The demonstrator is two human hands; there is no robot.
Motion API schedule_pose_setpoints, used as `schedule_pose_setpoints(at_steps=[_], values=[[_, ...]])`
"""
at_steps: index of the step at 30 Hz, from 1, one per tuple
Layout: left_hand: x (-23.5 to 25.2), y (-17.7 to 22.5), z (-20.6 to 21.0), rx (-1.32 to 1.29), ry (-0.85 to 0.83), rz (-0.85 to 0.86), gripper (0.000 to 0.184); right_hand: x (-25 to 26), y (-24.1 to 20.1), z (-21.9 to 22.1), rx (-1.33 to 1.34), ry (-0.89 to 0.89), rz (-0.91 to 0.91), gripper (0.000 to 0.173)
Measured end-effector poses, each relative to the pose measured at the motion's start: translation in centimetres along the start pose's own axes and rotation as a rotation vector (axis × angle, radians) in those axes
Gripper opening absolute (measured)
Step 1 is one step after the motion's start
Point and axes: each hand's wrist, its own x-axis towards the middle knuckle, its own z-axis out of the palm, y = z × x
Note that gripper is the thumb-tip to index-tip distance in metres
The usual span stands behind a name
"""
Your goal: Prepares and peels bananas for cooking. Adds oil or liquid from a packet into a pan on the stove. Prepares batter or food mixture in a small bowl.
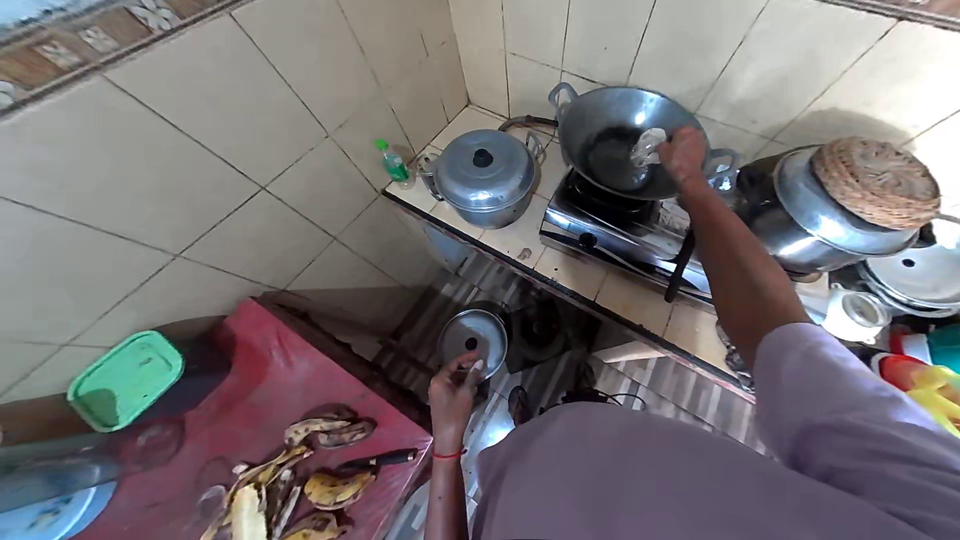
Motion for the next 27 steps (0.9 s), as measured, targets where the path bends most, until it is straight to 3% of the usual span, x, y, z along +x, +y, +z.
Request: schedule_pose_setpoints(at_steps=[4, 7, 12, 15, 19, 23, 27], values=[[-0.1, 0.4, 0.5, -0.006, -0.001, -0.011, 0.017, 0.0, -0.4, -0.6, 0.107, 0.138, -0.117, 0.034], [-0.3, 1.3, 0.6, 0.016, -0.025, -0.029, 0.017, 0.0, 0.9, 1.1, -0.019, -0.057, -0.014, 0.042], [0.0, 0.9, 1.1, -0.004, -0.040, -0.061, 0.017, 0.8, 1.3, 1.0, 0.039, -0.025, 0.003, 0.040], [0.0, 1.1, 1.5, -0.010, -0.047, -0.074, 0.017, 0.8, 0.9, 0.0, 0.288, 0.060, 0.001, 0.032], [-0.1, 2.1, 1.9, -0.081, -0.072, -0.108, 0.015, 1.4, 1.0, 0.6, 0.859, -0.088, 0.335, 0.012], [0.2, 1.4, 2.2, -0.121, -0.084, -0.109, 0.015, 1.9, 0.9, 0.7, 0.875, -0.125, 0.407, 0.010], [0.3, 0.8, 2.3, -0.137, -0.084, -0.129, 0.015, 2.0, 0.5, 0.7, 0.843, 0.028, 0.246, 0.014]])
